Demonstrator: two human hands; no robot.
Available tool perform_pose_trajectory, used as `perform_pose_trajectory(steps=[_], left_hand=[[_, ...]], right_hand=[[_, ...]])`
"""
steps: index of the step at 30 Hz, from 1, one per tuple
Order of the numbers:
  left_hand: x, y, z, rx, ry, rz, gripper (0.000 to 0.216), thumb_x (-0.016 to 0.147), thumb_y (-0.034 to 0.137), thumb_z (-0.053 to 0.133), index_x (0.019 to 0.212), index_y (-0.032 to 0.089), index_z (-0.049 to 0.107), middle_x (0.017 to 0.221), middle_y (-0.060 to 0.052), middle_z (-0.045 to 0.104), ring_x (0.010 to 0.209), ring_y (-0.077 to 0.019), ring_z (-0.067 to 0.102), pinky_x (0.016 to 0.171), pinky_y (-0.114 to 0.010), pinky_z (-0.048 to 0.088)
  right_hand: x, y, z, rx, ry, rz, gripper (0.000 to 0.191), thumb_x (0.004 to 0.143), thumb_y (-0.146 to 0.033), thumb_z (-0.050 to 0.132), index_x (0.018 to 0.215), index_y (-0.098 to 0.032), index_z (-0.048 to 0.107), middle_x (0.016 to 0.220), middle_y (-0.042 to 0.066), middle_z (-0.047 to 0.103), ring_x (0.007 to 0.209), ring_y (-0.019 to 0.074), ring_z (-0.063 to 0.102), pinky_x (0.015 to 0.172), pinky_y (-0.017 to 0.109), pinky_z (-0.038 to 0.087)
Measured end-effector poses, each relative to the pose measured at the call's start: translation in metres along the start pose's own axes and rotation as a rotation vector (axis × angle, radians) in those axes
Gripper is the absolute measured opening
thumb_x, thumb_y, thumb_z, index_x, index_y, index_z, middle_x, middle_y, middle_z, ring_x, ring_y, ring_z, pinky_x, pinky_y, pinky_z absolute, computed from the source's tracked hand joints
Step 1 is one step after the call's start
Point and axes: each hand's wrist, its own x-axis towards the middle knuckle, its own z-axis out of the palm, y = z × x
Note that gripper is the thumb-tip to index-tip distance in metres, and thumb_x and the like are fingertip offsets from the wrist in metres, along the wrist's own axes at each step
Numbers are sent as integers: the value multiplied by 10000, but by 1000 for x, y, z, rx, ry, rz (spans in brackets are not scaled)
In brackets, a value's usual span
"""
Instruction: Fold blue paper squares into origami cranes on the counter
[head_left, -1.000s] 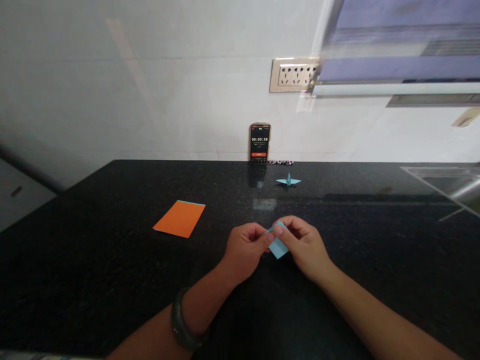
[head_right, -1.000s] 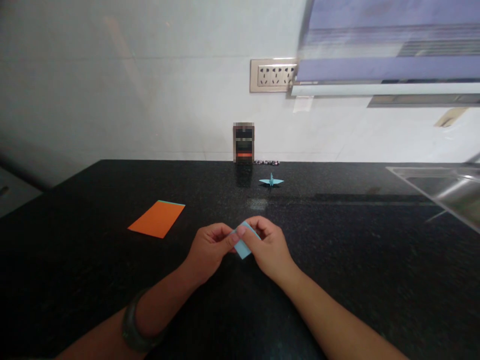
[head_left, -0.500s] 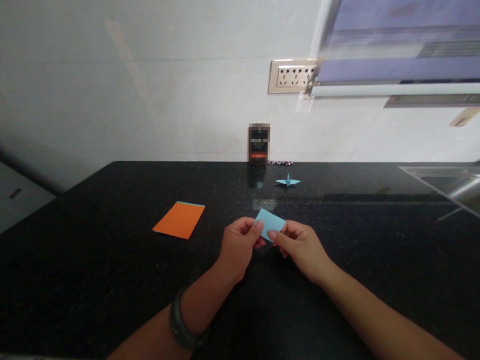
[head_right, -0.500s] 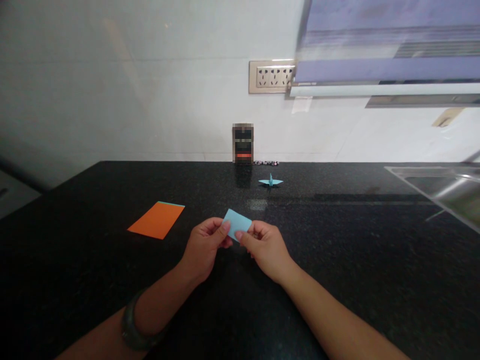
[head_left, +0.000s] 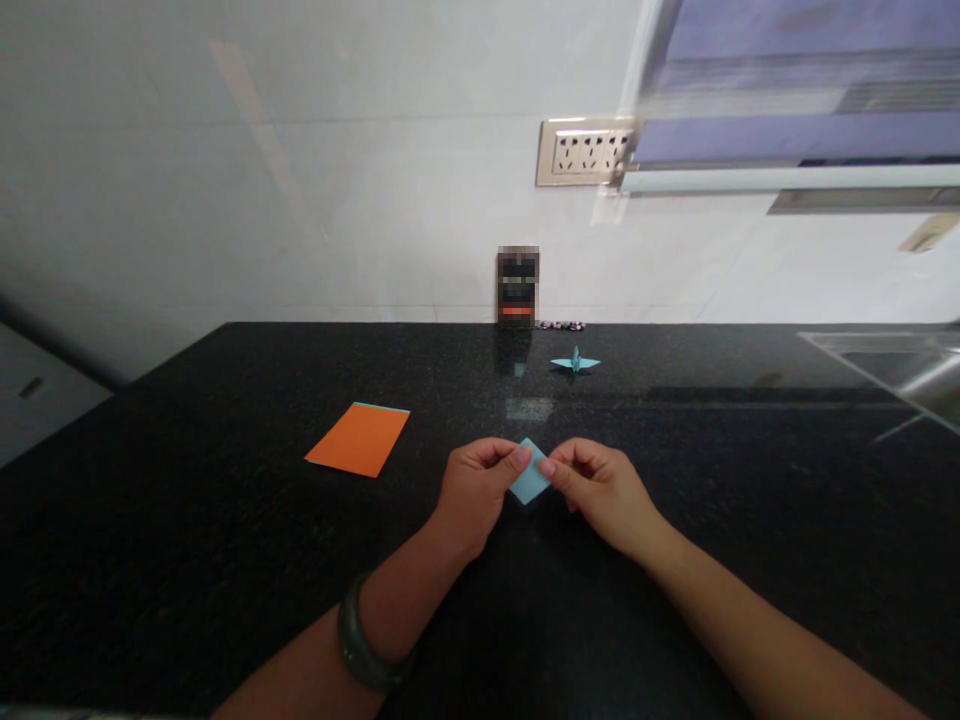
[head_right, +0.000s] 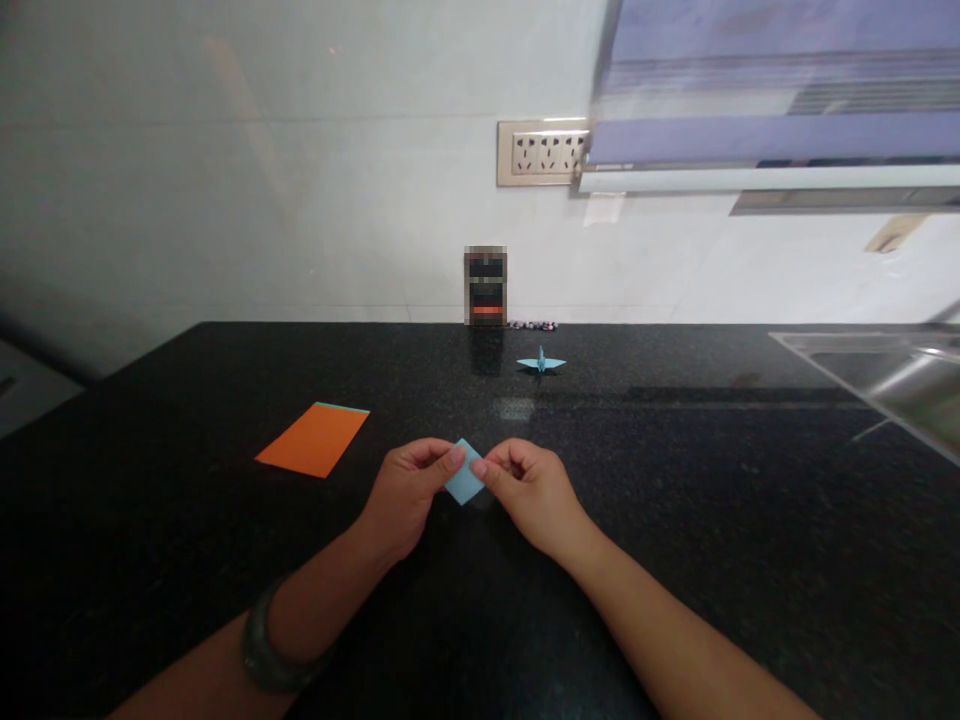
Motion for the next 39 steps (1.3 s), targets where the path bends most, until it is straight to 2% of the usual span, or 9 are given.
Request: perform_pose_trajectory(steps=[3, 9, 11, 16, 19, 22, 26, 35, 39], left_hand=[[0, -1, 0, -32, 34, 5, 177, 649, 321, 672, 658, 146, 659, 575, 7, 599, 526, -95, 505, 535, -229, 396], [-1, 0, 1, 1, 24, 32, 174, 674, 331, 650, 674, 157, 645, 578, 22, 580, 525, -88, 490, 524, -219, 382], [-1, 0, 0, 46, 18, 52, 189, 683, 340, 640, 652, 153, 639, 568, 23, 567, 523, -86, 481, 519, -216, 373], [-1, 2, -1, 70, 17, 36, 196, 703, 332, 621, 650, 143, 626, 548, 22, 553, 516, -83, 475, 518, -213, 376], [-2, 3, 1, 65, -100, -56, 208, 696, 325, 631, 639, 125, 626, 577, -4, 591, 554, -90, 517, 558, -215, 404], [-3, 2, 2, -25, -224, -161, 277, 726, 393, 590, 674, 124, 629, 626, -26, 622, 598, -107, 561, 576, -225, 428], [-4, -2, 1, -127, -310, -200, 287, 747, 406, 568, 735, 127, 633, 675, -33, 635, 641, -114, 586, 592, -230, 446], [-3, -1, 0, -110, -339, -234, 181, 690, 303, 635, 737, 128, 640, 677, -23, 637, 649, -112, 586, 598, -228, 446], [-3, 0, 2, -33, -292, -227, 149, 643, 243, 649, 737, 127, 635, 662, -16, 633, 608, -103, 563, 583, -226, 431]], right_hand=[[1, 2, -2, -6, -44, -10, 259, 764, -410, 542, 666, -171, 552, 513, -35, 467, 435, 84, 401, 419, 211, 318], [-1, 0, -10, -255, -6, -221, 216, 802, -314, 523, 649, -174, 584, 584, -3, 526, 557, 116, 480, 538, 238, 371], [-1, -2, -10, -288, -17, -247, 210, 800, -299, 528, 644, -172, 589, 601, 4, 540, 576, 121, 493, 560, 246, 377], [1, 1, -7, -78, 43, -99, 191, 790, -333, 524, 690, -171, 543, 550, -26, 472, 500, 101, 435, 477, 220, 352], [4, 4, -8, 36, 109, -78, 196, 784, -352, 522, 712, -170, 527, 566, -27, 480, 504, 96, 437, 474, 213, 361], [7, 5, -10, 90, 130, -60, 213, 775, -365, 533, 769, -156, 573, 598, -10, 526, 521, 101, 463, 483, 215, 381], [6, 4, -10, 105, 124, -17, 223, 770, -363, 543, 814, -156, 614, 614, 4, 560, 530, 106, 484, 475, 213, 386], [4, 0, -9, 74, 80, 1, 231, 781, -361, 523, 825, -161, 629, 573, -11, 533, 476, 87, 447, 422, 196, 340], [4, 2, -9, 10, 68, -57, 219, 797, -345, 511, 824, -171, 641, 644, 8, 558, 530, 103, 481, 457, 213, 367]])
